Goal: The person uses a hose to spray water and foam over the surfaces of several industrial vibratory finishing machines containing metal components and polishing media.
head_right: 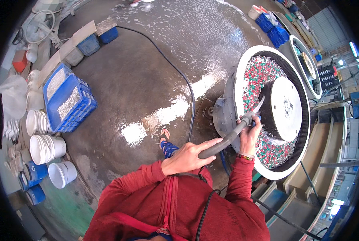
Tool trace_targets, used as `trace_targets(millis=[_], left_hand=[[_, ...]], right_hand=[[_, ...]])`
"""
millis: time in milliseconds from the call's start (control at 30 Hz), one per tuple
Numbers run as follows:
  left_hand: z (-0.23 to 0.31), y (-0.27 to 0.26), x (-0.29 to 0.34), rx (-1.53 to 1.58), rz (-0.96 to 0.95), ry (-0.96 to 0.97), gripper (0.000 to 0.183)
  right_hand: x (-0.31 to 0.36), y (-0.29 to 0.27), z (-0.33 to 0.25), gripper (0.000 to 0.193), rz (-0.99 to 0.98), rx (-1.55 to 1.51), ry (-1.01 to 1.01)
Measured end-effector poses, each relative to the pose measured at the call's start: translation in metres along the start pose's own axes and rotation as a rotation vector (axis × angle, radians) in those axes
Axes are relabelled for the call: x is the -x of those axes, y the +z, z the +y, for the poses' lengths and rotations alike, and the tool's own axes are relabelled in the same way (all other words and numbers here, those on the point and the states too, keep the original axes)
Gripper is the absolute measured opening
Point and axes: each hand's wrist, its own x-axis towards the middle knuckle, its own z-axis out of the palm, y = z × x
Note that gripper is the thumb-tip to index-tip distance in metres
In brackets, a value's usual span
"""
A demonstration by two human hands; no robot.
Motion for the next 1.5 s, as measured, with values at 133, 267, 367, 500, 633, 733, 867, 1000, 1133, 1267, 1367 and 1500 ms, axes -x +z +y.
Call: trace_targets(millis=[133,267,367,500,633,733,867,1000,1133,1267,1367,1500], left_hand=[[-0.01,-0.041,-0.034,-0.002,-0.087,-0.052,0.055],[-0.013,-0.061,-0.057,0.03,-0.143,-0.048,0.055],[-0.026,-0.069,-0.076,0.03,-0.189,-0.007,0.054],[-0.03,-0.107,-0.107,0.053,-0.287,-0.027,0.055],[-0.052,-0.142,-0.14,0.112,-0.275,-0.005,0.056],[-0.056,-0.177,-0.174,0.184,-0.284,-0.005,0.054],[-0.062,-0.214,-0.207,0.251,-0.235,0.087,0.053],[-0.071,-0.238,-0.233,0.231,-0.35,0.057,0.053],[-0.073,-0.247,-0.245,0.28,-0.483,-0.001,0.052],[-0.072,-0.244,-0.257,0.273,-0.601,0.031,0.048],[-0.078,-0.23,-0.258,0.291,-0.745,-0.069,0.046],[-0.081,-0.203,-0.251,0.333,-0.873,-0.069,0.047]], right_hand=[[-0.02,0.017,0.01,0.032,0.04,-0.006,0.001],[-0.04,0.035,0.011,0.033,0.055,-0.016,0.056],[-0.056,0.053,0.008,0.035,0.019,-0.058,0.051],[-0.074,0.081,0.01,0.031,0.038,-0.076,-0.05],[-0.097,0.128,0.018,0.027,0.098,-0.086,-0.106],[-0.12,0.163,0.018,0.025,0.077,-0.074,-0.159],[-0.144,0.206,0.015,0.025,0.137,-0.013,-0.286],[-0.154,0.222,0.031,0.022,0.225,-0.152,-0.283],[-0.147,0.207,0.045,0.021,0.323,-0.211,-0.36],[-0.13,0.19,0.044,0.019,0.41,-0.291,-0.415],[-0.11,0.165,0.049,0.023,0.475,-0.335,-0.459],[-0.079,0.126,0.054,0.027,0.606,-0.407,-0.476]])
